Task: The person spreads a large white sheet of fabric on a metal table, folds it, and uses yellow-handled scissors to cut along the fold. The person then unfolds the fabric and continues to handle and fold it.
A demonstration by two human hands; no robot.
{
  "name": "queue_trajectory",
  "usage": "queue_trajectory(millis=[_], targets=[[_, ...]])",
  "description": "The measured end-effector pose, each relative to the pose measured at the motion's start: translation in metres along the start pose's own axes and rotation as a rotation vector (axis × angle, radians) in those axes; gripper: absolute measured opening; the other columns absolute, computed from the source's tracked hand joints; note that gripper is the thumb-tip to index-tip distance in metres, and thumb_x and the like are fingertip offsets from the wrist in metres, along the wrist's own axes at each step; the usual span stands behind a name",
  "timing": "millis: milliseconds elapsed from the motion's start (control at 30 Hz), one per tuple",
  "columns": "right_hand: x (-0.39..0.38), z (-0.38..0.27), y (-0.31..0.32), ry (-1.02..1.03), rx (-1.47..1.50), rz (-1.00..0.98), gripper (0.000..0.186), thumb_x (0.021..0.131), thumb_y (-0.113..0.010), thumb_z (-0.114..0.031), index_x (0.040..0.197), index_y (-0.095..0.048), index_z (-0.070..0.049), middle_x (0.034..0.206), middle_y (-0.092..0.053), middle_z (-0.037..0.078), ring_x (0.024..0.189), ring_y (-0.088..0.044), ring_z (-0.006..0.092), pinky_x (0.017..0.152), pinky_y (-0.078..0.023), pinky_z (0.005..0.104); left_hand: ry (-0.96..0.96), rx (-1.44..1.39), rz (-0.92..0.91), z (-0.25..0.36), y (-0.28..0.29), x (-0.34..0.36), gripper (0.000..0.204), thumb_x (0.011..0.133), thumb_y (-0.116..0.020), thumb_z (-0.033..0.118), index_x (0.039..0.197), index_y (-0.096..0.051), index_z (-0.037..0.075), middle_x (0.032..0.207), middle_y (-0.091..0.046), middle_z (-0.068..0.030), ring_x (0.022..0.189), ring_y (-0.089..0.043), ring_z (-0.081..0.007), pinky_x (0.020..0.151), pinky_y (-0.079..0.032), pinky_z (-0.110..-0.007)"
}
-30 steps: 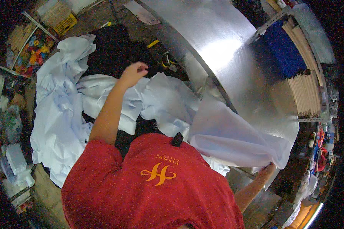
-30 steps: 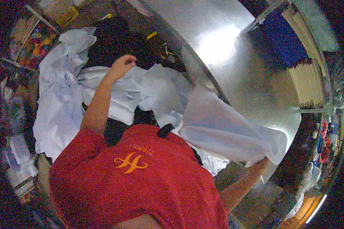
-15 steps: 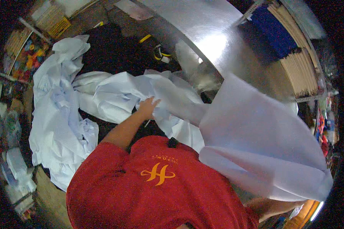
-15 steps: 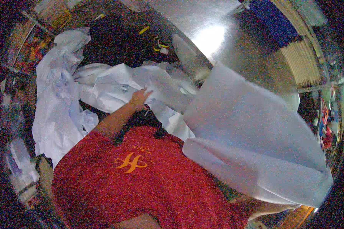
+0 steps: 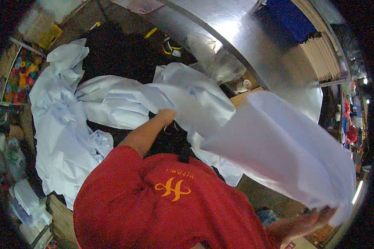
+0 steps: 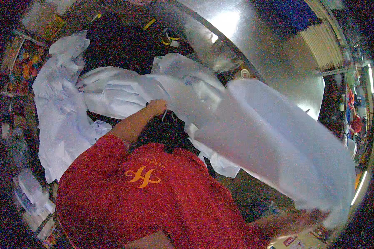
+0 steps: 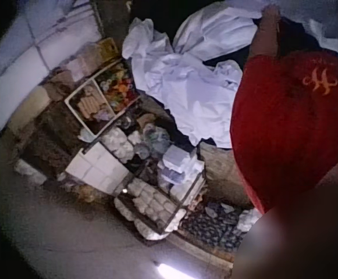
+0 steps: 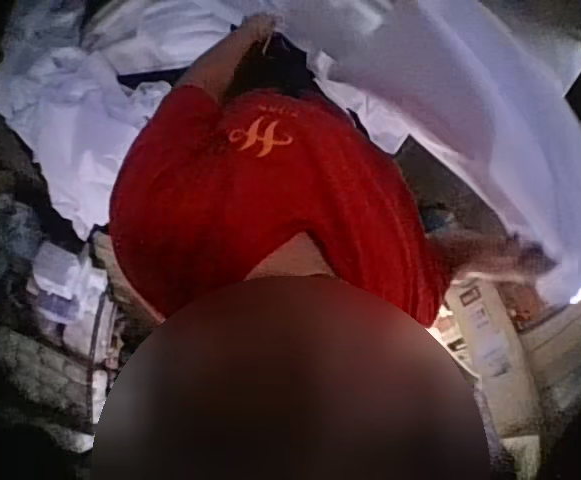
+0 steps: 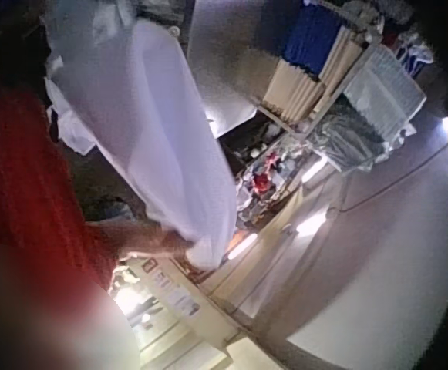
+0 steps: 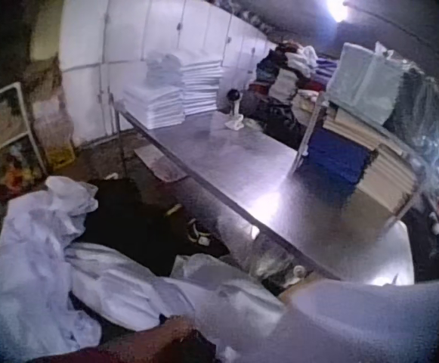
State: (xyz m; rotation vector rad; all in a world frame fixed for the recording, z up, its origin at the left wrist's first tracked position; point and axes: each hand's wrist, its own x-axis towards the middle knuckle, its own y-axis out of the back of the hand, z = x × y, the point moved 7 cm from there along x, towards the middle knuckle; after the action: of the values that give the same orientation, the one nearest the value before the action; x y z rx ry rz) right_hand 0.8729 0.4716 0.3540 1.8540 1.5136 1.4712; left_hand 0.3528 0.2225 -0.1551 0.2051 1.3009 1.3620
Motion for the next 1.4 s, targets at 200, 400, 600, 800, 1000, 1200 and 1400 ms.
queue_trajectory(millis=[200, 400, 600, 800, 1000, 1200, 1400], targets=[[0.060, -0.072, 0.017, 0.248, -0.285, 0.118, 0.044, 0.083, -0.046, -0.024, 0.122, -0.042, -0.005, 0.114, -0.051, 0.011, 0.099, -0.052, 0.0230, 0.082, -0.044, 0.0345, 0.289, 0.119, -0.439, -0.104, -0.045, -0.088, 0.044, 0.074, -0.059, 0.018, 0.118, -0.050, 0.015, 0.126, -0.043, -0.0115, 0.117, -0.040, -0.0302, 0.096, -0.029, -0.051], [0.029, -0.101, 0.117, 0.286, -0.502, 0.280, 0.043, 0.083, -0.045, -0.022, 0.123, -0.041, -0.006, 0.116, -0.051, 0.010, 0.099, -0.052, 0.0227, 0.082, -0.044, 0.0341, -0.370, 0.210, 0.092, 0.004, -0.023, -0.098, 0.086, 0.061, -0.072, 0.037, 0.132, -0.026, 0.021, 0.135, -0.028, -0.0139, 0.123, -0.028, -0.0342, 0.097, -0.024, -0.054], [0.014, -0.132, 0.160, 0.348, -0.710, 0.349, 0.043, 0.084, -0.043, -0.019, 0.125, -0.040, -0.006, 0.117, -0.050, 0.009, 0.099, -0.053, 0.0224, 0.083, -0.044, 0.0337, -0.648, 0.166, -0.025, 0.091, -0.044, -0.100, 0.031, 0.072, -0.057, 0.024, 0.102, -0.056, 0.017, 0.127, -0.040, -0.0133, 0.119, -0.035, -0.0348, 0.095, -0.027, -0.053], [0.013, -0.193, 0.091, 0.619, -1.091, 0.264, 0.043, 0.085, -0.042, -0.016, 0.126, -0.039, -0.007, 0.119, -0.050, 0.008, 0.099, -0.053, 0.0220, 0.083, -0.044, 0.0332, -0.543, 0.562, -0.718, 0.067, -0.102, -0.106, 0.039, 0.075, -0.049, 0.012, 0.113, -0.052, 0.019, 0.128, -0.040, -0.0128, 0.118, -0.038, -0.0293, 0.092, -0.035, -0.045], [0.035, -0.229, 0.060, 0.691, -1.972, 0.322, 0.040, 0.087, -0.041, -0.018, 0.126, -0.040, -0.007, 0.119, -0.050, 0.008, 0.099, -0.052, 0.0213, 0.081, -0.044, 0.0335, -0.686, 0.199, -0.483, 0.051, -0.105, -0.119, 0.049, 0.074, -0.047, 0.009, 0.122, -0.044, 0.016, 0.130, -0.038, -0.0133, 0.118, -0.039, -0.0288, 0.093, -0.036, -0.041], [-0.020, -0.211, 0.041, 0.362, -0.635, 0.153, 0.038, 0.087, -0.041, -0.021, 0.122, -0.041, -0.006, 0.114, -0.051, 0.008, 0.096, -0.052, 0.0212, 0.079, -0.044, 0.0334, -0.619, -0.206, 0.053, 0.049, -0.018, -0.088, 0.055, 0.075, -0.047, 0.009, 0.129, -0.037, 0.013, 0.130, -0.038, -0.0148, 0.117, -0.040, -0.0301, 0.095, -0.035, -0.038], [-0.196, -0.226, -0.164, 0.294, 0.214, -0.663, 0.037, 0.088, -0.042, -0.024, 0.119, -0.043, -0.004, 0.109, -0.052, 0.008, 0.093, -0.053, 0.0211, 0.077, -0.044, 0.0333, -0.263, -0.276, 0.174, -0.037, 0.037, -0.084, 0.048, 0.075, -0.054, 0.013, 0.122, -0.043, 0.011, 0.121, -0.046, -0.0160, 0.111, -0.045, -0.0300, 0.091, -0.038, -0.038]])
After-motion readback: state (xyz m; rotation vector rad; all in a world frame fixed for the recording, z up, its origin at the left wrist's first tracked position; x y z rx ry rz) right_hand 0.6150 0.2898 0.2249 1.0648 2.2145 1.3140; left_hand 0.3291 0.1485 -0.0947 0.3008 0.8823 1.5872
